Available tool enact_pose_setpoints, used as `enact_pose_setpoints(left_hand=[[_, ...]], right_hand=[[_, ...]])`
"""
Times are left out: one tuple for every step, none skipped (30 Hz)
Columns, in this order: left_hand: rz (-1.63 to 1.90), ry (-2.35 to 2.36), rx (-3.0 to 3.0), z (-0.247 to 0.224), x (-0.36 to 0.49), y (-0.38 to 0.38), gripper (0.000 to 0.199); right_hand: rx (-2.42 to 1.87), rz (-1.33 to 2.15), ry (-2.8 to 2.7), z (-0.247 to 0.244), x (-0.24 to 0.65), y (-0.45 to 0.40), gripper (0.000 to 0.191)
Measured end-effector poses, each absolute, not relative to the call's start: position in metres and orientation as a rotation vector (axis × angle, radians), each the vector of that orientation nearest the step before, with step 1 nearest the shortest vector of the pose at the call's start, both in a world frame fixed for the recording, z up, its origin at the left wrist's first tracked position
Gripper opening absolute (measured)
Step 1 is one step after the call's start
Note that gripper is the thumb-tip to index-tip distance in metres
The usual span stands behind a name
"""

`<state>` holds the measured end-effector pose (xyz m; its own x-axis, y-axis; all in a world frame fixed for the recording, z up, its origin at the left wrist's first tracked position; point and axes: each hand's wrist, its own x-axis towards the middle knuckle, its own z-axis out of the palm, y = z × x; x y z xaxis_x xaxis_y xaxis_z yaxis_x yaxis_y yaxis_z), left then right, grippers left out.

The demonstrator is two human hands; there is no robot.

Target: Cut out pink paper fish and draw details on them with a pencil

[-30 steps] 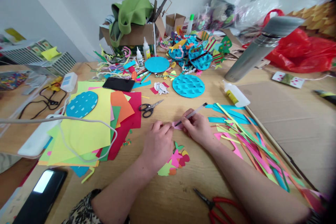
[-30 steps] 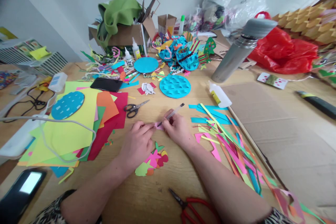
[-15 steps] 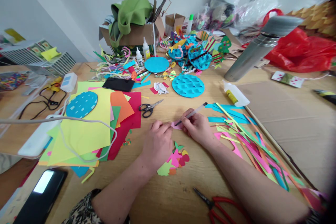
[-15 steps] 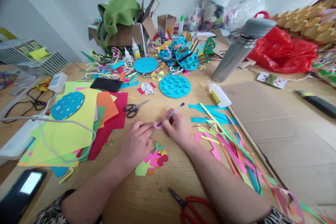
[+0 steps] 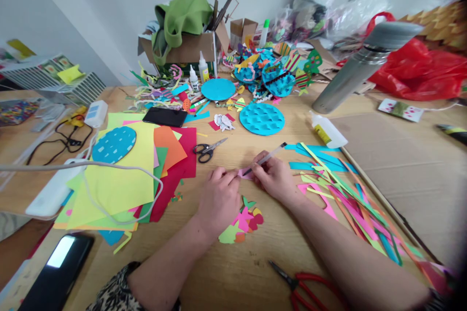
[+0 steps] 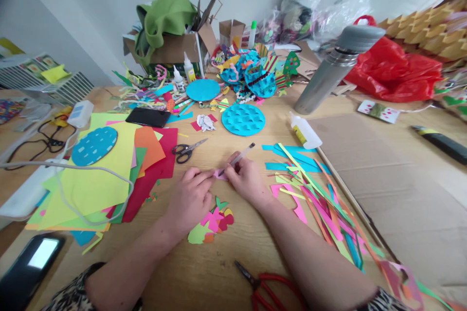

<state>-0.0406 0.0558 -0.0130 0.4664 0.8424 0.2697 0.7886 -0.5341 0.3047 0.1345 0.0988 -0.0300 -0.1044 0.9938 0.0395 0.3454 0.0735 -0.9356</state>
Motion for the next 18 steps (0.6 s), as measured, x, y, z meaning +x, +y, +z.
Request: enact_pose_setpoints(left_hand=[[0.59,1.435,2.576,-0.0131,-0.0406,0.0558,0.042],[0.589,1.432,2.579,-0.0131,-0.0406,0.0557,0.042],[0.59,1.43,2.58,-0.0131,-0.0407,0.0557,0.042],[0.591,1.431,2.577,-0.0131,-0.0407,0.0557,0.042],[0.592,1.433,2.572,-0.013,-0.0407,0.0557,0.042],[0.593,1.435,2.567,-0.013,-0.0408,0.0557,0.042],[0.596,1.437,2.565,-0.0129,-0.0408,0.0557,0.042],[0.597,1.438,2.565,-0.0128,-0.0407,0.0558,0.042],[0.596,1.437,2.567,-0.0127,-0.0407,0.0558,0.042],[0.594,1.437,2.568,-0.0127,-0.0406,0.0558,0.042],[0.593,1.438,2.567,-0.0126,-0.0405,0.0559,0.042],[0.593,1.438,2.565,-0.0127,-0.0404,0.0559,0.042],[0.593,1.437,2.562,-0.0127,-0.0404,0.056,0.042],[0.595,1.435,2.563,-0.0127,-0.0404,0.056,0.042],[0.599,1.431,2.566,-0.0128,-0.0405,0.056,0.042],[0.601,1.427,2.571,-0.0128,-0.0406,0.0561,0.042],[0.6,1.424,2.576,-0.0128,-0.0407,0.0561,0.042],[0.598,1.423,2.58,-0.0128,-0.0408,0.0561,0.042]], right_hand=[[-1.371,1.058,-1.562,-0.0299,0.1344,0.0987,0.015],[-1.37,1.07,-1.552,-0.0297,0.1344,0.0987,0.015],[-1.37,1.082,-1.541,-0.0293,0.1343,0.0986,0.015],[-1.371,1.091,-1.532,-0.0289,0.1344,0.0985,0.016],[-1.37,1.094,-1.528,-0.0285,0.1344,0.0984,0.016],[-1.369,1.093,-1.53,-0.0281,0.1345,0.0983,0.016],[-1.366,1.087,-1.539,-0.0277,0.1346,0.0982,0.016],[-1.366,1.077,-1.551,-0.0275,0.1348,0.0982,0.015],[-1.367,1.068,-1.562,-0.0273,0.1348,0.0981,0.015],[-1.368,1.06,-1.572,-0.0272,0.1349,0.098,0.015],[-1.371,1.053,-1.577,-0.0273,0.1349,0.098,0.015],[-1.373,1.046,-1.58,-0.0274,0.1349,0.0979,0.015],[-1.375,1.043,-1.581,-0.0277,0.1349,0.0978,0.015],[-1.374,1.041,-1.583,-0.028,0.1348,0.0977,0.015],[-1.371,1.041,-1.584,-0.0283,0.1348,0.0977,0.015],[-1.368,1.043,-1.583,-0.0286,0.1348,0.0978,0.015],[-1.365,1.048,-1.579,-0.0288,0.1349,0.0978,0.015],[-1.361,1.056,-1.572,-0.0288,0.1349,0.098,0.015]])
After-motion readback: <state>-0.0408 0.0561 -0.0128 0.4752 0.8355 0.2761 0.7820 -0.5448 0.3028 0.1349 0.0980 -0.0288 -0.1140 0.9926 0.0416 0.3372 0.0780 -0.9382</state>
